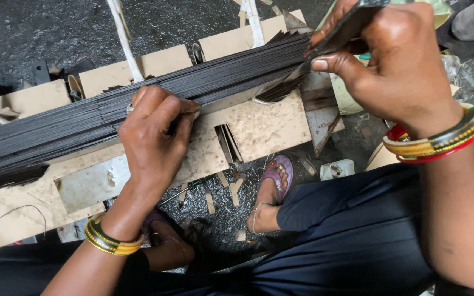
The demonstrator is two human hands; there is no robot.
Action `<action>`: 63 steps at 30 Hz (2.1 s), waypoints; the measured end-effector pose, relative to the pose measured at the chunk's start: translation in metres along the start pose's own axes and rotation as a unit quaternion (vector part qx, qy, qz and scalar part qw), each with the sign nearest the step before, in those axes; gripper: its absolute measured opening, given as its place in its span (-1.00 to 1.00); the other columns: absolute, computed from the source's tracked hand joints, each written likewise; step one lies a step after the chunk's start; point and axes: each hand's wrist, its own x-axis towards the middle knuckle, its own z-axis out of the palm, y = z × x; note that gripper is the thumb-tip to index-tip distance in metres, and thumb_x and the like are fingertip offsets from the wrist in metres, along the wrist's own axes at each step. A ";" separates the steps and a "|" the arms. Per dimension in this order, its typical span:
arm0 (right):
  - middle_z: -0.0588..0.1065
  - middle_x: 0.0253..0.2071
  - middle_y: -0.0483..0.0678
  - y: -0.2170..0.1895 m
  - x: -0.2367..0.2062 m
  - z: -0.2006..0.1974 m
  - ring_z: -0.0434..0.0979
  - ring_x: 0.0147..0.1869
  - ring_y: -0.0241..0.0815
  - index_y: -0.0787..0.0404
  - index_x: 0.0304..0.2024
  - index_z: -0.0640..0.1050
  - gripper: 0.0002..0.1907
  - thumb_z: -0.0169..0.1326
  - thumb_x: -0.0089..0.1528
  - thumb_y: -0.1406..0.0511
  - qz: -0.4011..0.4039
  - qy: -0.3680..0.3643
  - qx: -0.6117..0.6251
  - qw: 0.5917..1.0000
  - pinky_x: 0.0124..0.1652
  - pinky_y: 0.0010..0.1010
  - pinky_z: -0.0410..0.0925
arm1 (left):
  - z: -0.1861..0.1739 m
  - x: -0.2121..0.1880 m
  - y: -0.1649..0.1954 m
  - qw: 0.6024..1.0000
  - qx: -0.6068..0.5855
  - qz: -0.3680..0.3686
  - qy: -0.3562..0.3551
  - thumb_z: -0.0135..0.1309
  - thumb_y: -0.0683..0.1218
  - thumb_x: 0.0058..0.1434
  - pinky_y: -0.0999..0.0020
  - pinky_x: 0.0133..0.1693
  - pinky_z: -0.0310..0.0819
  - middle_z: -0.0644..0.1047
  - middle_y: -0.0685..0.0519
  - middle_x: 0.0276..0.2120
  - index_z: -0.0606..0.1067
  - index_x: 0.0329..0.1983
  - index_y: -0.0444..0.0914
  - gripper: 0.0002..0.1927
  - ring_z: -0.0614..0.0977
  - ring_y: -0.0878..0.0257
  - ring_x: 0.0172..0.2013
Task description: The person sits on the floor and uses a large knife to trim the ends of a bundle of black broom bristles clamped in a wooden jig. They repeatedly align the bristles, cut the ends flush, and adjust the bundle to ensure an even cut.
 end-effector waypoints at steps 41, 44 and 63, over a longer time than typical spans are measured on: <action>0.51 -0.25 0.05 -0.022 -0.027 0.017 0.64 -0.06 0.03 0.37 -0.29 0.36 -0.66 0.00 -0.09 0.68 0.027 -0.017 0.032 0.999 -0.11 -0.29 0.46 | 0.024 -0.004 0.006 0.997 0.044 0.053 0.041 0.24 -0.34 0.10 0.14 -0.19 0.23 0.33 -0.02 -0.37 0.53 -0.26 -0.30 -0.82 0.42 0.06 -0.26; 0.53 -0.24 0.06 -0.021 -0.028 0.016 0.63 -0.08 0.04 0.37 -0.29 0.36 -0.66 0.01 -0.09 0.68 0.021 -0.021 0.023 0.999 -0.13 -0.28 0.45 | 0.027 -0.006 0.006 0.996 0.047 0.048 0.054 0.22 -0.36 0.11 0.14 -0.16 0.24 0.35 -0.02 -0.35 0.54 -0.22 -0.31 -0.80 0.42 0.06 -0.24; 0.58 -0.21 0.03 -0.019 -0.020 0.017 0.66 -0.11 -0.09 0.37 -0.30 0.39 -0.76 0.04 0.06 0.67 0.099 -0.019 0.015 0.995 -0.16 -0.35 0.46 | 0.035 -0.012 0.006 0.994 0.064 0.049 0.068 0.21 -0.36 0.11 0.12 -0.14 0.26 0.36 -0.03 -0.34 0.54 -0.18 -0.32 -0.78 0.42 0.03 -0.24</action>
